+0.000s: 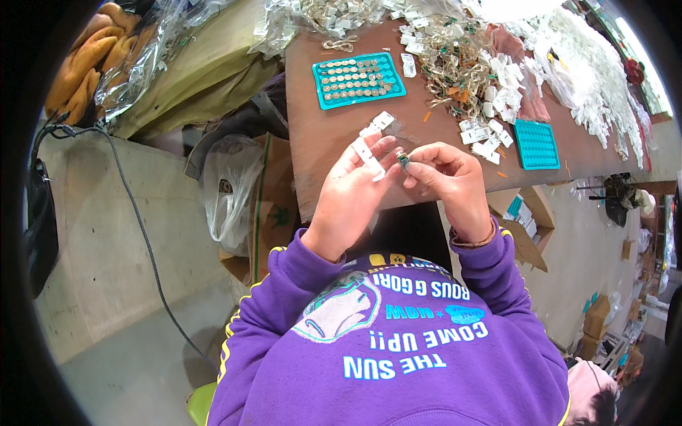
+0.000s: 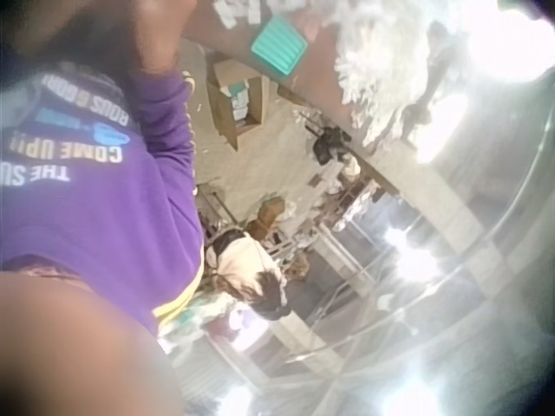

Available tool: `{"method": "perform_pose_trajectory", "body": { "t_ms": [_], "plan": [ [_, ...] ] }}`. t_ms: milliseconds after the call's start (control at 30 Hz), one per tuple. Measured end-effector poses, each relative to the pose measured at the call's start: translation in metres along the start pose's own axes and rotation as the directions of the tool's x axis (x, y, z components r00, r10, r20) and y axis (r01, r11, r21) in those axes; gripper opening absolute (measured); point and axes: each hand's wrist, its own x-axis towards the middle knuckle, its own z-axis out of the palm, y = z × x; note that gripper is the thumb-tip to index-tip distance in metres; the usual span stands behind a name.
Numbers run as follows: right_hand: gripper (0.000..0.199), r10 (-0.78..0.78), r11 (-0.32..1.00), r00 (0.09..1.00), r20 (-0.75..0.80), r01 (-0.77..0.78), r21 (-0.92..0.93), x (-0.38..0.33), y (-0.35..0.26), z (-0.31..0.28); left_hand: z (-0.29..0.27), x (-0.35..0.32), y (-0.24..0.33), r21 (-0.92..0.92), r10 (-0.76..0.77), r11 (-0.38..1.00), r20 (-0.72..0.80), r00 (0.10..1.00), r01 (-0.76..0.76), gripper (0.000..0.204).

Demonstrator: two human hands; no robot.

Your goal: The person repeatedly picks small white LED light units from a pile on the table, inserts a small metal component into each unit, and places the assembled units into a teal tray. The person continues this cycle throughout the clip.

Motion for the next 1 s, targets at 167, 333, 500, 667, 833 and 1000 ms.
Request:
{"method": "perform_pose_trajectory", "body": {
  "t_ms": [167,333,500,667,833,1000],
  "plan": [
    [0.019,0.099,0.945,0.983,0.156,-0.142,0.295,0.010,0.007,-0.006,-0.005,-0.003,0.005,0.228,0.003,0.974,-0.013,1.000,0.000,0.036],
    [0.016,0.133,0.824,0.942,0.308,-0.278,0.493,0.014,0.015,-0.002,-0.011,-0.003,0.011,0.501,0.084,0.863,-0.025,0.996,-0.060,0.035],
    [0.016,0.161,0.825,0.934,0.317,-0.304,0.477,0.012,0.016,0.005,-0.008,-0.005,0.007,0.527,0.247,0.821,0.018,0.969,-0.220,0.022],
    [0.017,0.169,0.873,0.944,0.285,-0.277,0.400,0.013,0.014,0.005,-0.007,-0.005,0.008,0.501,0.211,0.845,0.006,0.977,-0.186,0.014],
    [0.016,0.169,0.931,0.968,0.185,-0.218,0.294,0.012,0.012,0.010,-0.007,-0.003,0.008,0.539,0.208,0.820,0.034,0.977,-0.193,0.014],
    [0.012,-0.030,0.988,0.999,0.038,0.036,-0.147,0.003,0.000,0.013,-0.003,-0.005,0.015,0.645,0.171,0.752,0.010,0.985,-0.137,0.015]
  ]
}}
